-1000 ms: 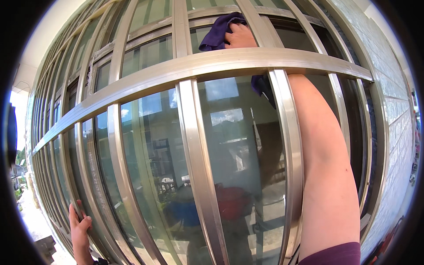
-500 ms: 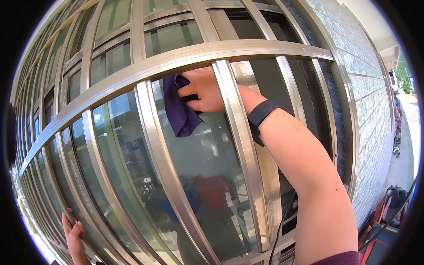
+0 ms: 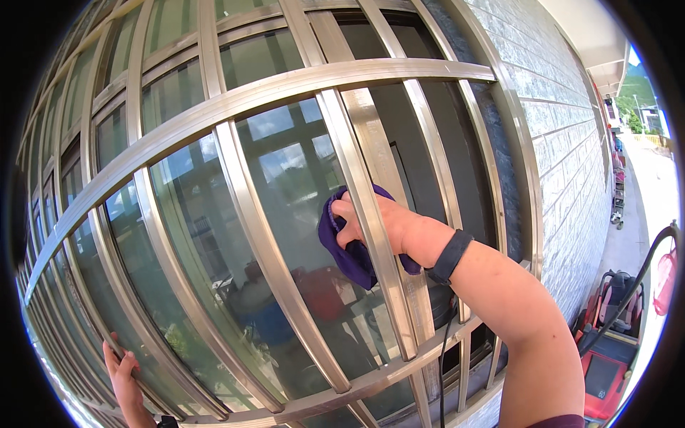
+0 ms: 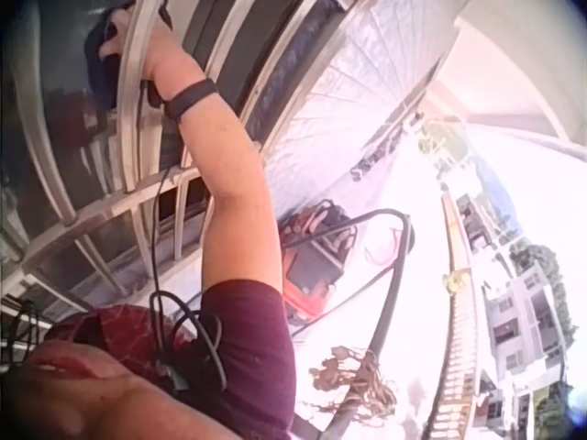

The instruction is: The person wipes the glass panes and the metal frame of a window using a purple cloth.

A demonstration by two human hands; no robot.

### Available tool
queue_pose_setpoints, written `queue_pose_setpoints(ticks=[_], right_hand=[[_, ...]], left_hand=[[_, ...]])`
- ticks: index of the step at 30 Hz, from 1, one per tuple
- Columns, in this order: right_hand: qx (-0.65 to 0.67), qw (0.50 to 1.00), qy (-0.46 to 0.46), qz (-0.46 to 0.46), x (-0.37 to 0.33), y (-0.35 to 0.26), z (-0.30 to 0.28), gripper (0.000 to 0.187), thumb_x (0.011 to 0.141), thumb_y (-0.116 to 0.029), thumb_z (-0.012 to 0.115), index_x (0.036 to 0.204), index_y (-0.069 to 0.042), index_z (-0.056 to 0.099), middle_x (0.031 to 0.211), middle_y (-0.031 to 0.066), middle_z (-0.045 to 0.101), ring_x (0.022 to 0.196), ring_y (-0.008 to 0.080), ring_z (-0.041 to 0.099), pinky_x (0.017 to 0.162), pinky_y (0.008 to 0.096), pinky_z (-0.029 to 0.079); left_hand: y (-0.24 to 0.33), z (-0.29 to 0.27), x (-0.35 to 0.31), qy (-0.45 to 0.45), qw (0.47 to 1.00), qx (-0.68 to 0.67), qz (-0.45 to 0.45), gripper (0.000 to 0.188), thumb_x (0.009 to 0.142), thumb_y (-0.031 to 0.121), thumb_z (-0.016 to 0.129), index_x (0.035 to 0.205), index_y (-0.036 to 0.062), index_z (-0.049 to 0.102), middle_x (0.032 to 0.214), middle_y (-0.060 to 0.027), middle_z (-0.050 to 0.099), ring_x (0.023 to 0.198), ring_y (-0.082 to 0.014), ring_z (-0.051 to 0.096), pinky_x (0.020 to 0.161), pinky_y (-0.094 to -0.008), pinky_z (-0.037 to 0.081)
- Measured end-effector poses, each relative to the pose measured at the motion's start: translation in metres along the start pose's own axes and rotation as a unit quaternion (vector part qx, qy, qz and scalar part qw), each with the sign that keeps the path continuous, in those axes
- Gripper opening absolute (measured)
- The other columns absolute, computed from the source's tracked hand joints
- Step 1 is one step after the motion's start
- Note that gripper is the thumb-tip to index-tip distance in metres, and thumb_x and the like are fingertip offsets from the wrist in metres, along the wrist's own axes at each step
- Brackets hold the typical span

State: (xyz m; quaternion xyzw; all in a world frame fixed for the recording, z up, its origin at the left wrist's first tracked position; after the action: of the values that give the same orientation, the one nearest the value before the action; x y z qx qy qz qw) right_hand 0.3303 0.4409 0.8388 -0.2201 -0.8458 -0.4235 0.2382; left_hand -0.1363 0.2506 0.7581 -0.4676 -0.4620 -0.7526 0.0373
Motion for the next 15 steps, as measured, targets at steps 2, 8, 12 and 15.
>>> queue_pose_setpoints(ticks=[2, 8, 12, 15], right_hand=[[0.015, 0.999, -0.044, -0.008, -0.002, -0.005, 0.010, 0.028, 0.062, -0.008, 0.067, 0.086, -0.022, 0.070, 0.095, 0.0038, 0.049, 0.088, 0.0222, 0.052, 0.084, 0.0322, 0.043], [0.321, 0.940, -0.082, 0.077, -0.014, 0.036, -0.012, 0.032, 0.067, 0.005, 0.066, 0.096, -0.009, 0.068, 0.094, 0.0085, 0.061, 0.092, 0.0257, 0.058, 0.081, 0.0337, 0.048], [0.428, 0.835, 0.052, 0.343, -0.043, 0.074, -0.052, 0.029, 0.073, 0.007, 0.062, 0.100, 0.000, 0.067, 0.085, 0.0046, 0.068, 0.077, 0.0109, 0.060, 0.074, 0.0262, 0.050], [0.464, 0.791, 0.126, 0.378, -0.070, 0.063, -0.072, 0.033, 0.073, 0.010, 0.055, 0.104, 0.004, 0.065, 0.088, 0.0058, 0.066, 0.077, 0.0107, 0.061, 0.071, 0.0233, 0.049]], left_hand=[[0.004, -0.001, -0.002, 0.014, 1.000, -0.012, 0.015, 0.068, 0.077, 0.011, 0.057, 0.139, 0.0008, 0.034, 0.095, -0.0027, 0.049, 0.071, -0.0096, 0.043, 0.061, -0.0230, 0.036], [0.001, 0.006, 0.001, -0.034, 0.999, 0.004, -0.011, 0.065, 0.079, 0.008, 0.055, 0.140, 0.0019, 0.033, 0.098, -0.0025, 0.051, 0.072, -0.0100, 0.044, 0.062, -0.0238, 0.037], [0.006, 0.010, -0.001, -0.027, 0.999, -0.020, -0.008, 0.066, 0.079, 0.002, 0.053, 0.141, -0.0009, 0.030, 0.094, -0.0039, 0.047, 0.074, -0.0105, 0.043, 0.062, -0.0228, 0.038], [0.006, 0.008, -0.001, -0.026, 0.999, -0.030, -0.010, 0.066, 0.079, 0.002, 0.053, 0.141, -0.0009, 0.030, 0.095, -0.0042, 0.048, 0.074, -0.0102, 0.043, 0.062, -0.0228, 0.038]])
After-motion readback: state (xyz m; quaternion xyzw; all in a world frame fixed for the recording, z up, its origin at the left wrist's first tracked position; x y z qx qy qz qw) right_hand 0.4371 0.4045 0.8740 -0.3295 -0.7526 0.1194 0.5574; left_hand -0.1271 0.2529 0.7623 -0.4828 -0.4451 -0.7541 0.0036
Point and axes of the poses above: each hand's wrist, its own x-axis towards the middle knuckle, its own z-axis out of the palm, y = z × x, the point moved 10 cm from there along x, towards the middle knuckle
